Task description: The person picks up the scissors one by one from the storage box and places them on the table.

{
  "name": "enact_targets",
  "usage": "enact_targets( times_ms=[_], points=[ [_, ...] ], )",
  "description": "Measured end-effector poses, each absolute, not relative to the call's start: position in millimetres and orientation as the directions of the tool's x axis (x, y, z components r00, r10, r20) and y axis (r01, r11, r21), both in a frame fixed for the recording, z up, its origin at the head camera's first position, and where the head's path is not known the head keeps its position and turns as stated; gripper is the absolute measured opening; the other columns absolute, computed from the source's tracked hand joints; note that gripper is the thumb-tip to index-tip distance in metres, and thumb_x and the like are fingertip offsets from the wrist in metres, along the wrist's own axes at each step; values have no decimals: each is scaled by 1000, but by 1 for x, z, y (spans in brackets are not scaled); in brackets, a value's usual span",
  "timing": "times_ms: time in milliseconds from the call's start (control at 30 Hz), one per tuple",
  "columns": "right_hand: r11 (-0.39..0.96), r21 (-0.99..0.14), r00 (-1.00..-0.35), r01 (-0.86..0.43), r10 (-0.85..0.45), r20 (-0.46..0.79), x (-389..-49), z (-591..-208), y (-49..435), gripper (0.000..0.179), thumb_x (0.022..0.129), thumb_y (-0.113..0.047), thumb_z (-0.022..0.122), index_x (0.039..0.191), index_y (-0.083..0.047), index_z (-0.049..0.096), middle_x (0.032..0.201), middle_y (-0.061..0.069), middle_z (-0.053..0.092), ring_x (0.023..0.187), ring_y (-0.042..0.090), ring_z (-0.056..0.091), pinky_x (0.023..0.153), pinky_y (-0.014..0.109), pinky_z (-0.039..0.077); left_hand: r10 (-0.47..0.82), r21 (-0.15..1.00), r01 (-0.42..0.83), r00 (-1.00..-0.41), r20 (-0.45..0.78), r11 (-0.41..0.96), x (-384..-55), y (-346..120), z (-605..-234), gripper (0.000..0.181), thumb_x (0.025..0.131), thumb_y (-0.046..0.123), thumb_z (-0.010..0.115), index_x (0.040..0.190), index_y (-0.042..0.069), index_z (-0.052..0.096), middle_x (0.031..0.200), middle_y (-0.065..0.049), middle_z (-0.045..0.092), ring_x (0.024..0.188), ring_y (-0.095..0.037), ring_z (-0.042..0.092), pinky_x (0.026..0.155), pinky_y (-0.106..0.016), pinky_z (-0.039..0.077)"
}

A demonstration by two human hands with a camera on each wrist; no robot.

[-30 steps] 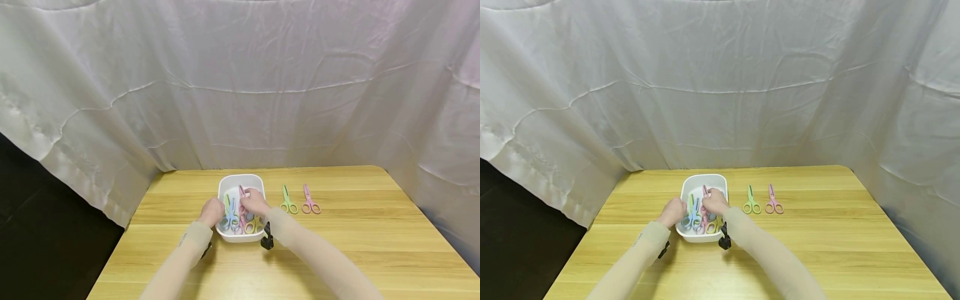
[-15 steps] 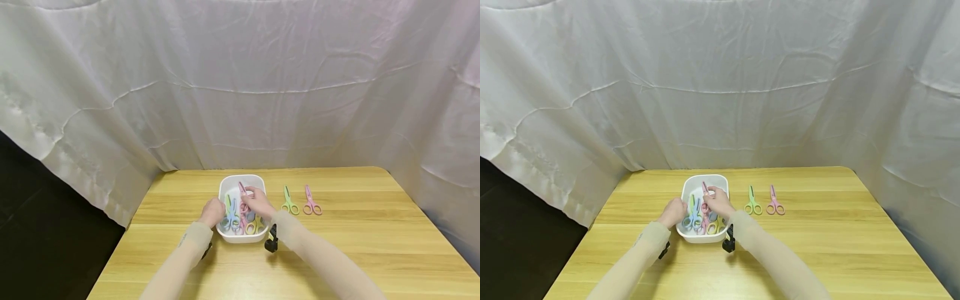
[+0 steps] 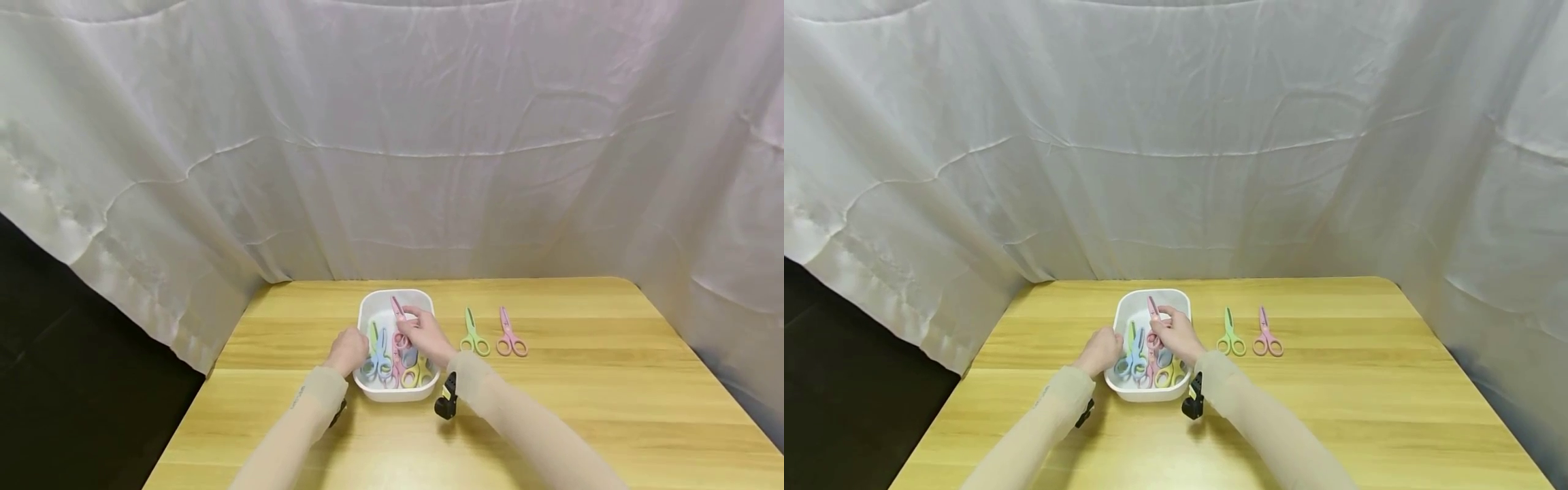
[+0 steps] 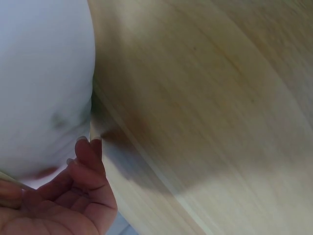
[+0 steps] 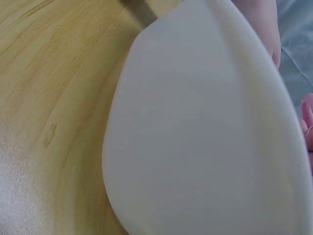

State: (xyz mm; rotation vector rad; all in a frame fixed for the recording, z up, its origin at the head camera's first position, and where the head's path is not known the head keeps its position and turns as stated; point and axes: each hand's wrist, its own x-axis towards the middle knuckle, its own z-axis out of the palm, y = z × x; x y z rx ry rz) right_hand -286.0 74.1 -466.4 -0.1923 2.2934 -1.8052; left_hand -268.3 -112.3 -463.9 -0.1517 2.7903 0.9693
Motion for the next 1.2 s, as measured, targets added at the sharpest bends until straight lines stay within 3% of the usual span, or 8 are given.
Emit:
enact_targets(
  times_ms=[167, 933, 1033, 1200],
  points=[
    [225, -974, -969, 10, -238, -65, -283, -466, 74, 54, 101, -21, 56, 150, -3, 42, 109, 20, 71, 79, 15, 69, 72, 30, 61, -39, 605, -154, -979, -199, 781, -268, -114, -466, 26, 101, 11, 41, 97, -6, 61, 78, -12, 61, 65, -18, 62, 52, -26, 57],
    [20, -998, -978, 58, -200, -61, -279, -470, 78, 54, 100, -14, 55, 151, -4, 40, 122, 34, 65, 78, 10, 67, 72, 24, 59, -43, 609, -184, -970, -238, 771, -269, -112, -470, 25, 102, 12, 40, 100, -4, 59, 80, -11, 59, 66, -19, 60, 53, -26, 56],
    [-28, -998, -982, 56, -184, -50, -279, -468, 79, 53, 99, -13, 55, 150, -4, 43, 111, 28, 70, 75, 9, 66, 71, 23, 58, -45, 608, -183, -971, -235, 772, -270, -112, -468, 25, 101, 12, 40, 101, -5, 59, 80, -12, 59, 66, -19, 61, 53, -26, 56],
    [-100, -993, -980, 56, -193, -36, -280, -464, 81, 53, 99, -9, 55, 149, 0, 41, 86, 0, 71, 68, 6, 62, 66, 21, 56, -42, 592, -171, -973, -226, 787, -270, -112, -465, 27, 101, 13, 40, 99, -5, 60, 79, -11, 59, 66, -18, 61, 53, -25, 57]
  ],
)
